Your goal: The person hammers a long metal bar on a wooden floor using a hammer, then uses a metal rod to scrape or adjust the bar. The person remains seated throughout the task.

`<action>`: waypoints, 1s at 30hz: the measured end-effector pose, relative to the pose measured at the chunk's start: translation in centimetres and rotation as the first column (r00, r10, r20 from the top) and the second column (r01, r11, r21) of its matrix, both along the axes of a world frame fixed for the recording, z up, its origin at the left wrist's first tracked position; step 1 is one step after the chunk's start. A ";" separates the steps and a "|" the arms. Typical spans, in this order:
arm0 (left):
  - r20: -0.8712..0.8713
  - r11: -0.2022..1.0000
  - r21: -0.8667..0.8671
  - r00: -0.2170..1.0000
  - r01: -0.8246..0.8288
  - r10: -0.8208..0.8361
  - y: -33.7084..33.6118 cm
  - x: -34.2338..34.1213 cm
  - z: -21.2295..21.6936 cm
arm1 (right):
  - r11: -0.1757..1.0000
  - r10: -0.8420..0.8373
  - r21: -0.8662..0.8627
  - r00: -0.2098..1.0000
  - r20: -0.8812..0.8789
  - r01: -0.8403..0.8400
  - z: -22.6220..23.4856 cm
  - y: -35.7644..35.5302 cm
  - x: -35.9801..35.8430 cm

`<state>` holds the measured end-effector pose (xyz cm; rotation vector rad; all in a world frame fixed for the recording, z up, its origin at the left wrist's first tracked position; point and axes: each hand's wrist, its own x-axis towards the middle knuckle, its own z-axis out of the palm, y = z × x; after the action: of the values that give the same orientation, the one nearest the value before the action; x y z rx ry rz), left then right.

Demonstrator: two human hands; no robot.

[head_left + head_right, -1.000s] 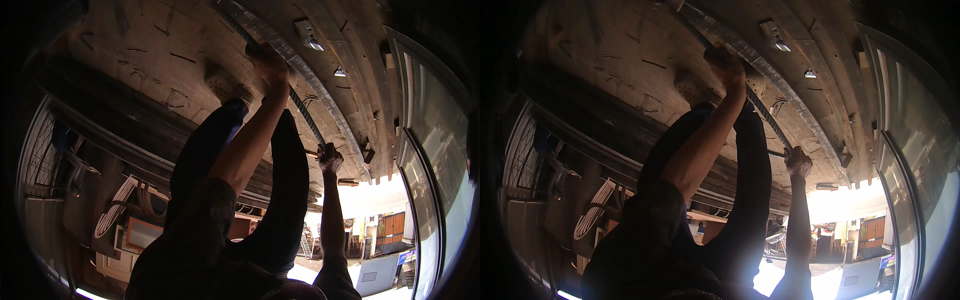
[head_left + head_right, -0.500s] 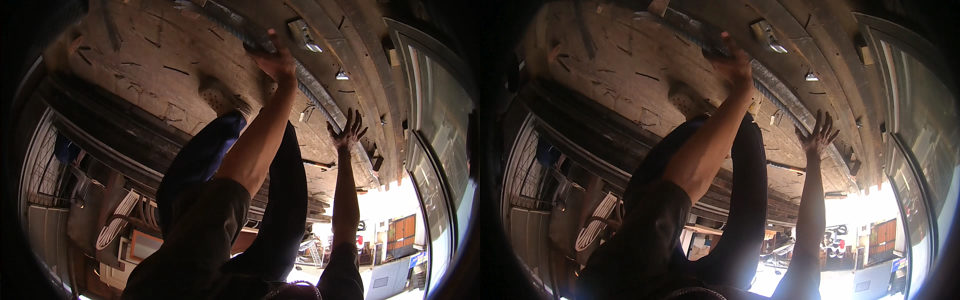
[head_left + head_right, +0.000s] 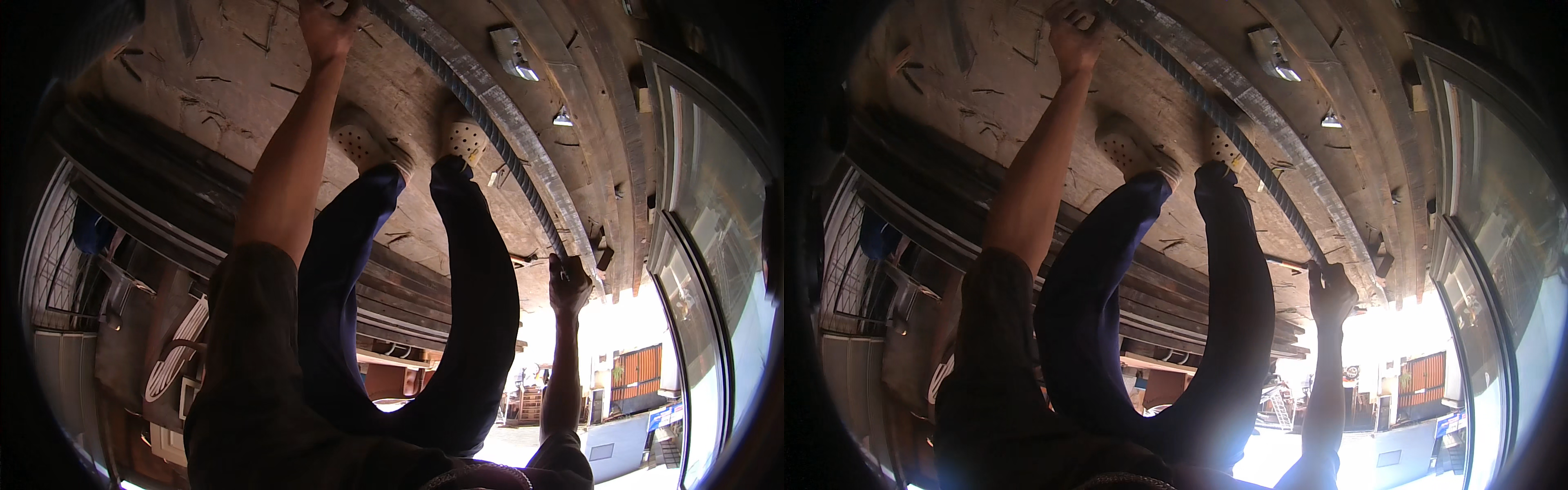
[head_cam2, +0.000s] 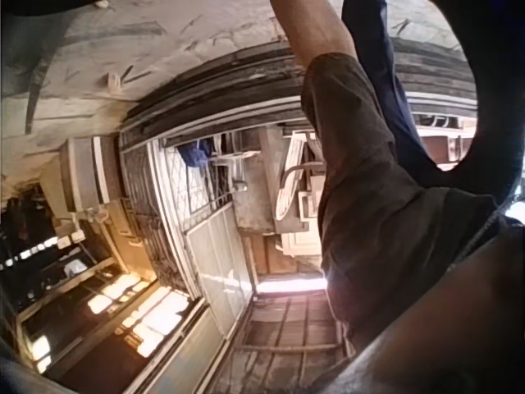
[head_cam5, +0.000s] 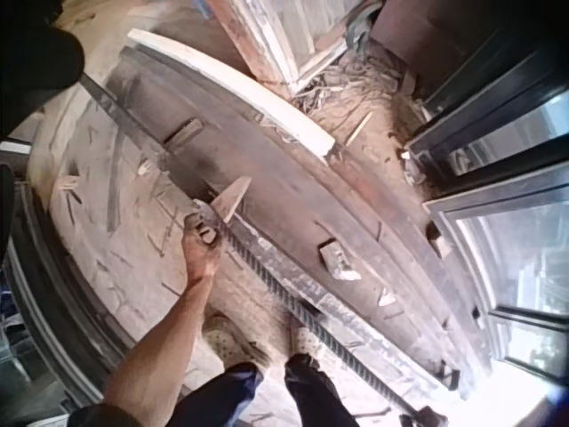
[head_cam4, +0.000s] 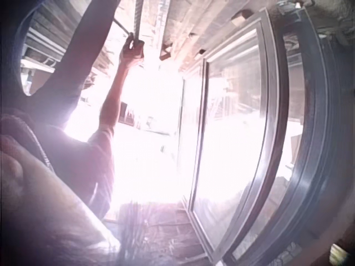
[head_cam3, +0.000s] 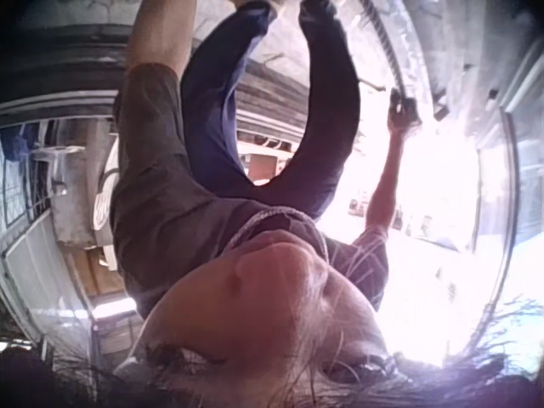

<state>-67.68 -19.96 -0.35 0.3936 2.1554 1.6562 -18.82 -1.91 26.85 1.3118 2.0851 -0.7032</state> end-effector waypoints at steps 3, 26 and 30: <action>0.542 0.759 0.551 0.841 -0.347 -0.009 -3.0 -1.4 -5.9 | 1.000 0.028 -0.009 0.999 -0.029 -0.028 4.2 0.4 -4.0; 0.457 0.982 0.020 0.876 -0.185 0.156 -1.9 -0.2 -1.6 | 0.999 0.022 -0.046 0.997 0.073 -0.019 -2.7 -1.5 -0.1; 0.432 0.968 0.055 0.879 -0.247 0.200 -2.5 -0.6 -2.5 | 0.983 0.170 0.063 0.985 0.026 -0.171 -5.7 -1.1 1.8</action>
<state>-68.25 -22.41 -2.87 -0.1882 1.8393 1.7877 -17.06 -3.06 21.14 1.1520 2.1891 -0.5498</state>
